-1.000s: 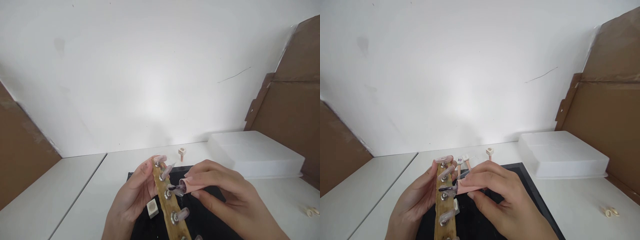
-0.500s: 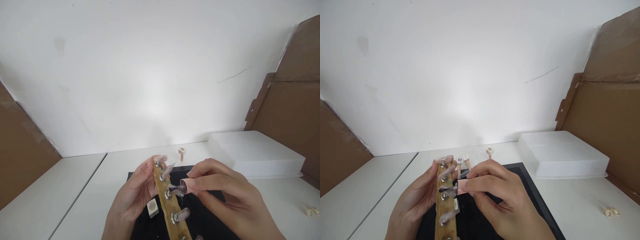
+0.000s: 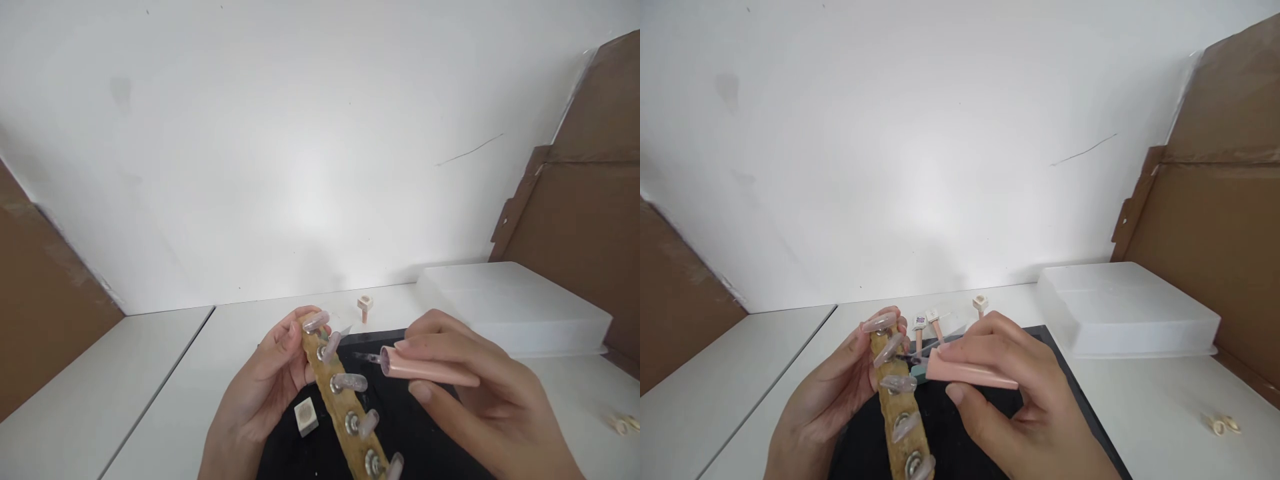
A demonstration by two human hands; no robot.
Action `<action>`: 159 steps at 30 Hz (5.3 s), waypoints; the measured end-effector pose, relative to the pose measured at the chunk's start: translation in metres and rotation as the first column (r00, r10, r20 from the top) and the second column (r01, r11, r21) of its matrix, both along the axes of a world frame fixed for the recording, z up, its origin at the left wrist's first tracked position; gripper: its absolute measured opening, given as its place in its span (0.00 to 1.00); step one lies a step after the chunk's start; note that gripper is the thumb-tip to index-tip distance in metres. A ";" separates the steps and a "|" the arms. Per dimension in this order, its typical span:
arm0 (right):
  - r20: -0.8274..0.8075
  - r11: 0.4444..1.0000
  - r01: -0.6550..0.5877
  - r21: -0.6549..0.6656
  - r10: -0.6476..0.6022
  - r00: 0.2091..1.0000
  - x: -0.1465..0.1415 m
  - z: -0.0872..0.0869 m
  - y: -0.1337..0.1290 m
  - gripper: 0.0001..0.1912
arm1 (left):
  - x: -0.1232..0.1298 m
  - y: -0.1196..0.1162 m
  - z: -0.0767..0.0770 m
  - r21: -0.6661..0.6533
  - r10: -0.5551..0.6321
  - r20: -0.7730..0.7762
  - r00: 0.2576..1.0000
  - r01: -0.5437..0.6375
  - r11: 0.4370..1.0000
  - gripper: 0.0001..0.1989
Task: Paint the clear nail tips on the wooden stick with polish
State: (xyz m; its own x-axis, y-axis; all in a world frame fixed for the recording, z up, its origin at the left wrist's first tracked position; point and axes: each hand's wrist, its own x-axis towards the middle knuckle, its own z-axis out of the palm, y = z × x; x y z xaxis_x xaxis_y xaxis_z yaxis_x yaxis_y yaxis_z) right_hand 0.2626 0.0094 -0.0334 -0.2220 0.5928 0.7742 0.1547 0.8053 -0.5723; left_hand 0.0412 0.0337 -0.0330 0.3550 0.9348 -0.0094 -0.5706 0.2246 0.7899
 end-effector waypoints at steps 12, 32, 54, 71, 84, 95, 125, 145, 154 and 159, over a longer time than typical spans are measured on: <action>0.141 0.995 -0.045 0.092 0.032 0.990 0.002 0.011 -0.001 0.19 | -0.001 -0.001 0.009 0.116 0.108 -0.073 0.991 -0.100 0.988 0.14; 0.119 0.998 0.043 0.036 -0.047 0.992 0.001 0.011 -0.003 0.18 | -0.007 -0.005 0.006 0.161 0.183 -0.148 0.972 -0.158 0.974 0.13; 0.048 0.999 0.049 0.021 -0.050 0.998 -0.008 0.017 -0.004 0.16 | -0.009 -0.006 0.009 0.165 0.166 -0.192 0.967 -0.135 0.977 0.12; 0.118 1.000 -0.009 0.004 0.009 0.993 0.000 0.012 -0.002 0.19 | -0.008 -0.003 0.010 0.125 0.138 -0.155 0.978 -0.119 0.985 0.11; 0.168 0.987 0.161 -0.014 -0.156 0.973 0.002 0.006 -0.003 0.16 | -0.011 -0.006 0.008 0.093 0.134 -0.160 0.978 -0.120 0.988 0.12; 0.068 0.995 0.092 0.050 -0.095 0.993 -0.001 0.006 -0.003 0.19 | -0.013 -0.002 0.006 0.078 0.134 -0.172 0.976 -0.122 0.989 0.13; 0.018 0.997 -0.013 0.079 0.012 1.000 -0.009 0.019 -0.002 0.20 | -0.010 -0.002 0.011 0.047 0.100 -0.085 0.991 -0.097 0.994 0.10; 0.116 0.997 0.067 0.041 -0.072 0.991 0.001 0.006 -0.002 0.20 | -0.012 -0.002 0.007 0.067 0.111 -0.115 0.987 -0.103 0.992 0.12; 0.072 0.997 0.068 0.045 -0.072 0.995 -0.001 0.005 -0.005 0.20 | -0.016 -0.002 0.007 0.075 0.097 -0.110 0.989 -0.089 0.993 0.13; 0.038 0.997 0.047 0.054 -0.049 0.998 -0.006 0.011 -0.003 0.19 | -0.013 -0.004 0.012 0.064 0.041 -0.072 0.997 -0.036 0.997 0.10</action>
